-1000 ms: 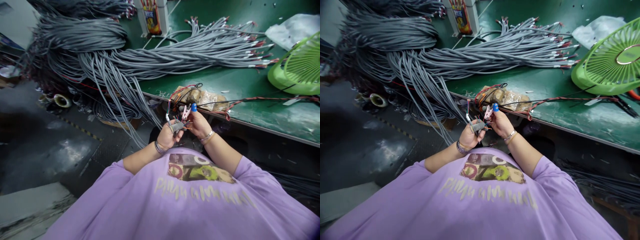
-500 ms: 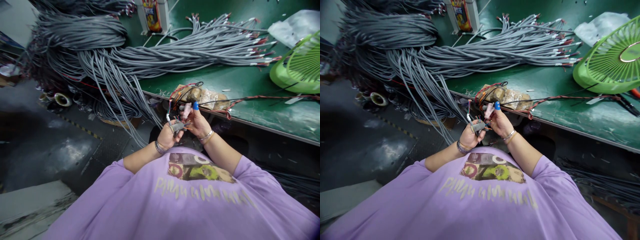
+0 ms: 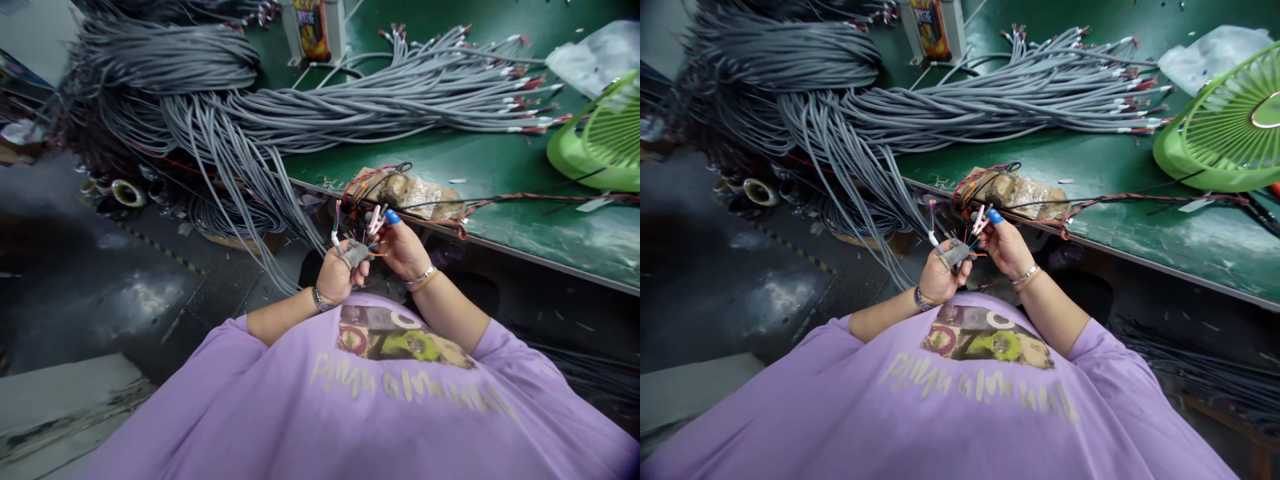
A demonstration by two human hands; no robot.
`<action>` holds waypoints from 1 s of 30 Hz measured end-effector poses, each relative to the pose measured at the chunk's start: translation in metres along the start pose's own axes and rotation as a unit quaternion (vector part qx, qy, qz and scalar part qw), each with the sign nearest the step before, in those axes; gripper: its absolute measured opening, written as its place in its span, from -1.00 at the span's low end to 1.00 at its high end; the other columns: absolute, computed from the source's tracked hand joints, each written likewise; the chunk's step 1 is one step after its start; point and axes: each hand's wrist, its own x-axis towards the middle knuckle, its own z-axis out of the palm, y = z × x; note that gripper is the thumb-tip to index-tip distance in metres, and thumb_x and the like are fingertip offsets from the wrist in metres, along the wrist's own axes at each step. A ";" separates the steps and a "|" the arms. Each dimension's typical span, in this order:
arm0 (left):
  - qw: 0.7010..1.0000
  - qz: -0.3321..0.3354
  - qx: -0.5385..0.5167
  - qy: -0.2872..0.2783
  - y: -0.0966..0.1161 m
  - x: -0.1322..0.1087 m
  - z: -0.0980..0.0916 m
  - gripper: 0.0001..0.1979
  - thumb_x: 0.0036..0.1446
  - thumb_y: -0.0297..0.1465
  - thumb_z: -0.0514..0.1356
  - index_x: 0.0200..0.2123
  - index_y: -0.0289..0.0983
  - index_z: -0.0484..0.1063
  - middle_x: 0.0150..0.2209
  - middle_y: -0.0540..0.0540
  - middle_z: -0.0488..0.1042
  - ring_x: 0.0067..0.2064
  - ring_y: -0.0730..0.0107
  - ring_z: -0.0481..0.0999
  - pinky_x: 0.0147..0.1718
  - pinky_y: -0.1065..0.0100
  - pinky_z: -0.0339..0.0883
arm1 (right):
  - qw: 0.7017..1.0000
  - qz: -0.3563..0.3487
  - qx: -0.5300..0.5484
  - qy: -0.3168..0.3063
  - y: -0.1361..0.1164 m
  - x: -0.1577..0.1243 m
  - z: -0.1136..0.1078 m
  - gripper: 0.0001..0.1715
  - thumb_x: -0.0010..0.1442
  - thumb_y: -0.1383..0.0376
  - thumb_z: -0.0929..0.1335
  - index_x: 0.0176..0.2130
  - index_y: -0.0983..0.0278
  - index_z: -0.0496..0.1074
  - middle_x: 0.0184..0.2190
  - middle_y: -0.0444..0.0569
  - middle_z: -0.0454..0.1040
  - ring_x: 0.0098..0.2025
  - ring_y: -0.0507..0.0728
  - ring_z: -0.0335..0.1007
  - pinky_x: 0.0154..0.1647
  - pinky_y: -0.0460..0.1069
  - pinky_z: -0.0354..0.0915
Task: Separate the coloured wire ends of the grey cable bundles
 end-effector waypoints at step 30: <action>0.999 0.025 0.014 0.026 -0.005 -0.001 -0.003 -0.56 -0.07 -0.02 0.37 -0.44 -0.24 0.33 -0.65 0.10 0.42 -0.74 0.61 0.25 -0.76 0.51 0.02 | 0.999 0.038 -0.010 -0.032 -0.006 0.000 -0.003 -0.42 0.14 -0.26 0.36 -0.30 0.19 0.47 -0.48 -0.13 0.48 -0.53 0.00 0.25 -0.50 -0.08 0.24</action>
